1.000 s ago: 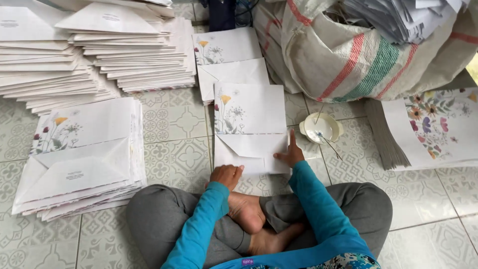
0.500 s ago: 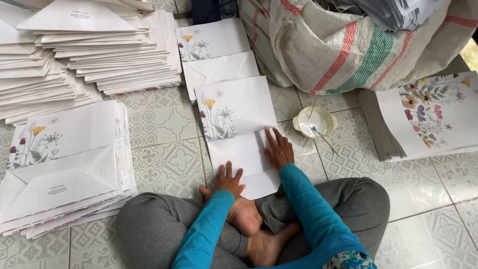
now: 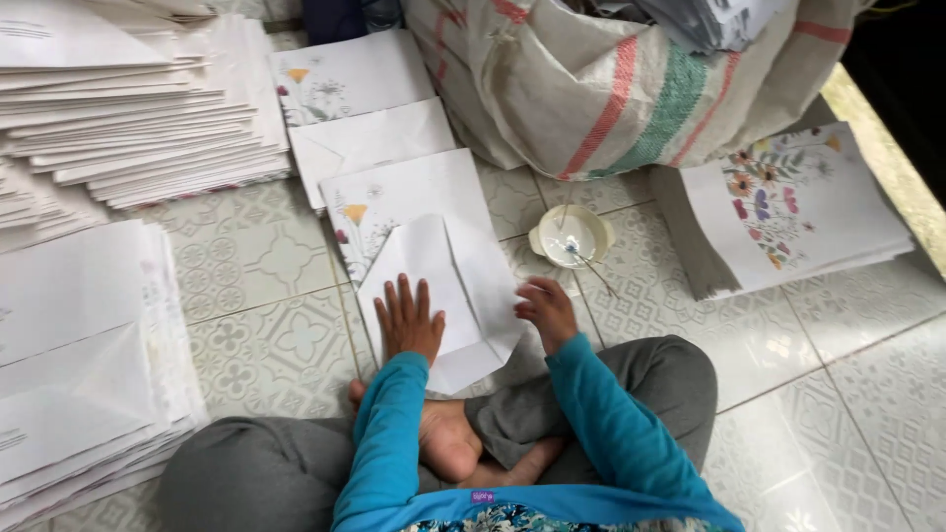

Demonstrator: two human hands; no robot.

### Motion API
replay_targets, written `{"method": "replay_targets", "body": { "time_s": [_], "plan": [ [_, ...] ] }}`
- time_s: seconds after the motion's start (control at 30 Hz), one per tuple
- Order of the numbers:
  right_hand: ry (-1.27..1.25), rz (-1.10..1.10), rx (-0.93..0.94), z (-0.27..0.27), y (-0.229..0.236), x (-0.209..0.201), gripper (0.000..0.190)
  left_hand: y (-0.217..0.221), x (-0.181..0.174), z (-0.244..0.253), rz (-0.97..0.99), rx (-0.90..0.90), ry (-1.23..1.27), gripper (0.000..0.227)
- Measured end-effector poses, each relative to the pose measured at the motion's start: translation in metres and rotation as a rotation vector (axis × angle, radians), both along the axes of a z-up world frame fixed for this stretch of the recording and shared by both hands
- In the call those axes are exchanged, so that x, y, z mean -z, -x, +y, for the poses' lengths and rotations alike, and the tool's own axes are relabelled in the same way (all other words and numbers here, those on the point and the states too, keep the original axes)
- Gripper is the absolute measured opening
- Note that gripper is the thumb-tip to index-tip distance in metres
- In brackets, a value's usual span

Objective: Manually folding pre-printed paper sheets into envelopes and applying glue with a small stick to seal the edges.

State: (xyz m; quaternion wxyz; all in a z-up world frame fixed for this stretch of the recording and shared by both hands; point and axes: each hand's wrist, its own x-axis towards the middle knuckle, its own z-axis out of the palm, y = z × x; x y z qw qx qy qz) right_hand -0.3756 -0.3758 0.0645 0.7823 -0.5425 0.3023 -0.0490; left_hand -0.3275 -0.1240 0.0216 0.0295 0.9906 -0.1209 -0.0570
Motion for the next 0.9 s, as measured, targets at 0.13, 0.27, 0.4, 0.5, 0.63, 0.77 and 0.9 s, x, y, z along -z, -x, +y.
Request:
{"method": "replay_targets", "body": {
  "time_s": [0.13,0.27,0.4,0.5,0.63,0.77,0.9],
  "plan": [
    [-0.262,-0.014,0.546,-0.072,0.021,0.023,0.051,-0.001,-0.001,-0.008,-0.023,0.005,-0.018,0.067],
    [0.048,-0.067,0.557,-0.084,0.005,-0.005,0.04,-0.004,-0.004,-0.015,-0.106,-0.021,-0.036,0.065],
    [0.673,-0.01,0.338,-0.09,-0.012,-0.038,0.02,-0.003,-0.007,-0.015,-0.097,-0.041,-0.056,0.063],
    [0.933,-0.105,0.14,-0.101,-0.02,-0.053,0.019,-0.002,-0.006,-0.015,-0.128,-0.038,-0.067,0.062],
    [1.117,-0.125,-0.001,-0.114,-0.029,-0.052,0.016,-0.005,-0.007,-0.016,-0.131,-0.053,-0.069,0.06],
    [1.089,-0.044,-0.069,-0.119,-0.031,-0.031,0.015,-0.003,-0.005,-0.016,-0.114,-0.065,-0.088,0.059],
    [1.121,-0.084,-0.103,-0.111,-0.03,-0.035,0.012,-0.004,-0.001,-0.015,-0.133,-0.06,-0.086,0.059]
  ]
}}
